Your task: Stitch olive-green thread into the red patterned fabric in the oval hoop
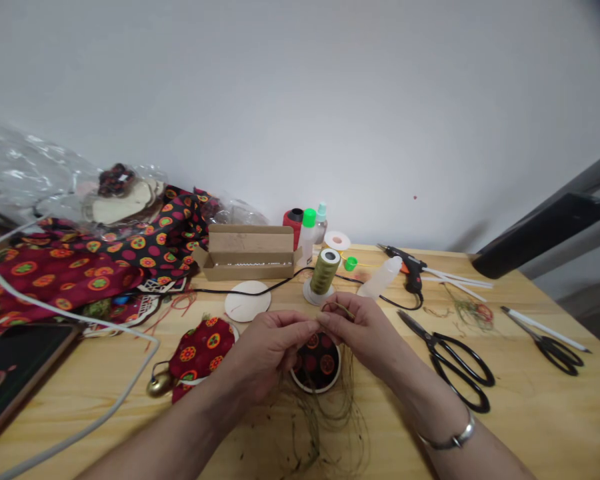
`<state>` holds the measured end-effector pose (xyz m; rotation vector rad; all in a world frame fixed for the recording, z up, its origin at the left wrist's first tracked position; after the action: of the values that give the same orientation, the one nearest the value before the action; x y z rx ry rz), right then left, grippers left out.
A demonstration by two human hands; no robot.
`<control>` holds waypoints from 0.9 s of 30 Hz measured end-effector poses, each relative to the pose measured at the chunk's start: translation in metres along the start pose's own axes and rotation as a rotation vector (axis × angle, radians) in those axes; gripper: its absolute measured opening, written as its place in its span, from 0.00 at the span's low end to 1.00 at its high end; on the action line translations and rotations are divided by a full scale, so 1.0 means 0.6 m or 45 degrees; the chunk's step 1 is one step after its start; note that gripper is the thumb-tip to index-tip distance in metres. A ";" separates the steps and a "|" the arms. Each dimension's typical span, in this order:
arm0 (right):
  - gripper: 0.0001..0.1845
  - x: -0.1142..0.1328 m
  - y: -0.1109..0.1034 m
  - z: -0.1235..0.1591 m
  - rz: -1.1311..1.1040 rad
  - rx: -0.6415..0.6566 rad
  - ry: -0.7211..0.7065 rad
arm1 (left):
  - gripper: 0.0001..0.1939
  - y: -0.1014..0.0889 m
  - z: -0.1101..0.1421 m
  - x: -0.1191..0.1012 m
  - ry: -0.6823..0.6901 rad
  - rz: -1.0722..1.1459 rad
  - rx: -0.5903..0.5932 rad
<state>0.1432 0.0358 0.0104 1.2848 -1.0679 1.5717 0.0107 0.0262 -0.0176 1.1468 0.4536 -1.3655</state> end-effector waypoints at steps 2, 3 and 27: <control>0.07 0.000 0.000 0.000 -0.002 0.004 -0.003 | 0.09 0.000 0.000 0.000 -0.005 -0.020 -0.011; 0.06 0.000 0.001 0.000 0.000 0.003 -0.004 | 0.09 0.000 0.000 -0.001 -0.005 -0.027 -0.017; 0.12 0.033 0.026 0.044 1.010 0.072 -0.428 | 0.09 -0.012 -0.001 -0.020 0.097 0.099 -0.243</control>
<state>0.1335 0.0076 0.0316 1.2591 -1.9234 1.9906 0.0020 0.0344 -0.0109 1.0506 0.5762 -1.1877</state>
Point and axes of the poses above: each hand's wrist, its own z-axis away from the middle knuckle, its own y-axis out of the palm, x = y × z, the point moved 3 cm from there along -z, towards the middle knuckle, and after that the axes turned 2 degrees about -y, right-handed, at the moved point
